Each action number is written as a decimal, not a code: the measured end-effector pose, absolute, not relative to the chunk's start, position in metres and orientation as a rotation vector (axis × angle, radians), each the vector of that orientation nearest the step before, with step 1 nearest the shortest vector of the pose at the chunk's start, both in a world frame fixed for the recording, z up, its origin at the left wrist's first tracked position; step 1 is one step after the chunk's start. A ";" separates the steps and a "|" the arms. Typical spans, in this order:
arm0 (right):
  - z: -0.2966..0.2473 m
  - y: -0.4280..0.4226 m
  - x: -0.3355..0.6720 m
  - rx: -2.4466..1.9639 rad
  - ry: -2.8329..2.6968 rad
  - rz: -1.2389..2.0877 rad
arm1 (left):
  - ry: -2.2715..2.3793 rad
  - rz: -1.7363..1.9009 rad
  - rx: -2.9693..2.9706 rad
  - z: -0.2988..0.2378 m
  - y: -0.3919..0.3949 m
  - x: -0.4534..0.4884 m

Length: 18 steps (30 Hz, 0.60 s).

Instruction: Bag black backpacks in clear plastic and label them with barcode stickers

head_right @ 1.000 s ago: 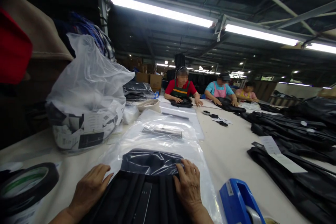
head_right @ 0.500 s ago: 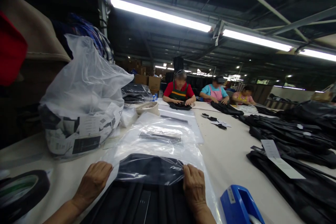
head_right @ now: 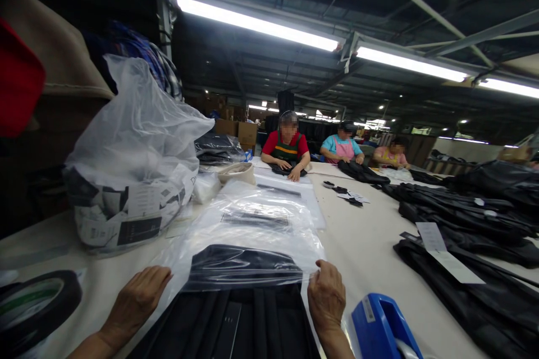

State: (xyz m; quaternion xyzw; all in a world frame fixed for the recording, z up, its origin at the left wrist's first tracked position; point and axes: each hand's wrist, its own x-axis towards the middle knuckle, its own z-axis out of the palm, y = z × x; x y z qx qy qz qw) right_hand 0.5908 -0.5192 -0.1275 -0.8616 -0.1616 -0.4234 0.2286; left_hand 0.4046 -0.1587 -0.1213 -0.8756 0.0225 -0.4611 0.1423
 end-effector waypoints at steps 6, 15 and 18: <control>-0.134 -0.532 0.591 -2.299 -0.388 -0.810 | -0.087 -1.141 -2.620 -0.131 -0.140 0.395; -0.151 -0.527 0.596 -1.674 0.176 -0.260 | -1.970 -1.101 -3.475 -0.107 -0.165 0.399; -0.153 -0.521 0.607 -1.442 0.214 -0.135 | -2.511 -1.230 -3.430 -0.096 -0.179 0.407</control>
